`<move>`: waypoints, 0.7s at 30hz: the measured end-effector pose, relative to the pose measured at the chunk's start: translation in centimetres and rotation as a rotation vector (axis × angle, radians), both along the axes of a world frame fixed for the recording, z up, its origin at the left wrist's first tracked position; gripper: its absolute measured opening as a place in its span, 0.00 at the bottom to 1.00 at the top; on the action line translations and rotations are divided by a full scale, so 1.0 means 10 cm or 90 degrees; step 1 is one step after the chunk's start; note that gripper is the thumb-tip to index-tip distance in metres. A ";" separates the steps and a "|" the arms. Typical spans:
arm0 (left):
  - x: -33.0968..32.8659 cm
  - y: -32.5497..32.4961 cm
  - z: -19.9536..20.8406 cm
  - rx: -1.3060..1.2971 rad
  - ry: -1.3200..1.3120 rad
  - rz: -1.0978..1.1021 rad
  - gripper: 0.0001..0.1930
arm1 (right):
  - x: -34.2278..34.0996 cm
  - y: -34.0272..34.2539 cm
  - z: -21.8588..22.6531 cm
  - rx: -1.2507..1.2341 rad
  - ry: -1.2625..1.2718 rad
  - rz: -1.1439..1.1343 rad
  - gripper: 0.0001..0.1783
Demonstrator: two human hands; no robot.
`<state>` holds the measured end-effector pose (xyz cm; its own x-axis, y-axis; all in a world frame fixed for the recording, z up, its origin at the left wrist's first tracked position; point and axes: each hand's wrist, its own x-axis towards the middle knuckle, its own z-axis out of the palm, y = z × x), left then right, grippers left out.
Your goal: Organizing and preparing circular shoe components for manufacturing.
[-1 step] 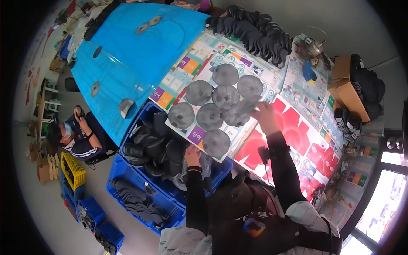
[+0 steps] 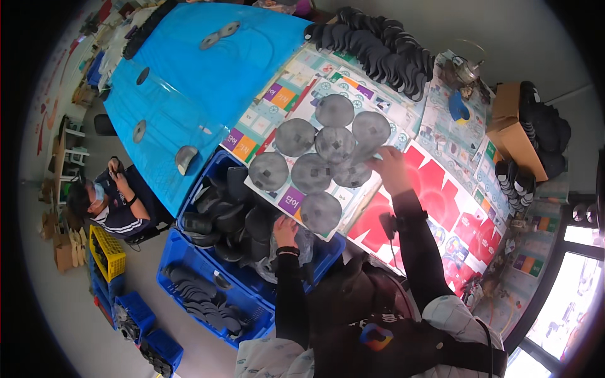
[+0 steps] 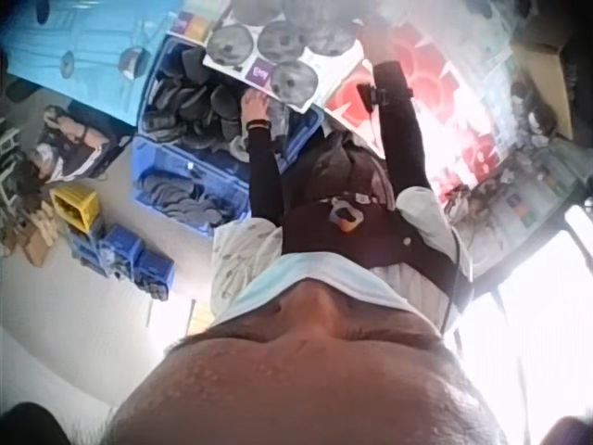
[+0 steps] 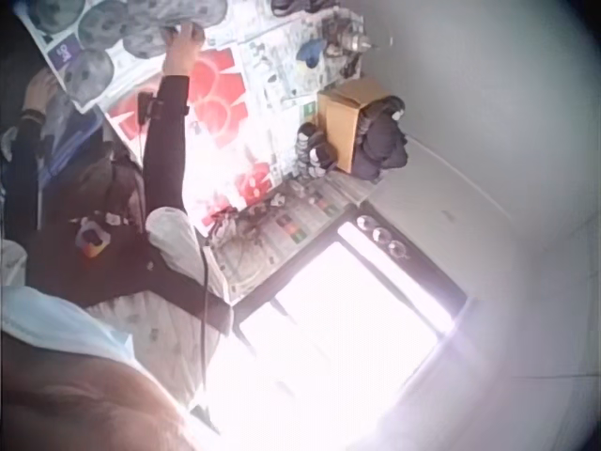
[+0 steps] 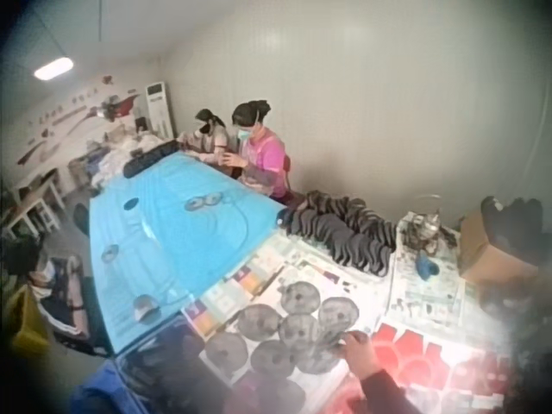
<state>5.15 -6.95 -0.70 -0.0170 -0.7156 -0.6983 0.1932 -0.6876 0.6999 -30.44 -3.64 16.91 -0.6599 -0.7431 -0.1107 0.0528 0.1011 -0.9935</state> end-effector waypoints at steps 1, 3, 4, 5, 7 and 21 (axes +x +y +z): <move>0.02 -0.01 0.02 0.004 0.040 0.014 0.21 | -0.01 -0.21 -0.02 -0.036 -0.187 -0.032 0.15; 0.02 -0.08 0.03 0.039 0.114 0.046 0.19 | -0.02 -0.71 -0.06 -0.079 -0.372 -0.061 0.15; 0.01 -0.11 0.03 0.049 0.058 0.033 0.19 | 0.00 -0.94 -0.08 -0.113 -0.368 -0.047 0.15; -0.02 -0.15 0.02 0.067 -0.072 0.040 0.19 | 0.01 -1.17 -0.10 -0.135 -0.368 -0.049 0.15; -0.03 -0.23 0.02 0.078 -0.147 0.014 0.20 | 0.01 -1.65 -0.18 -0.184 -0.370 -0.039 0.15; -0.06 -0.44 0.35 0.019 0.099 -0.055 0.13 | 0.12 -2.39 -1.52 0.300 0.433 -0.160 0.06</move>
<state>4.55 -11.31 2.83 -0.1866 -0.6860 -0.7032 0.2372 -0.7261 0.6454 -29.25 -27.57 1.71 -0.8333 -0.5422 0.1079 -0.4621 0.5760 -0.6742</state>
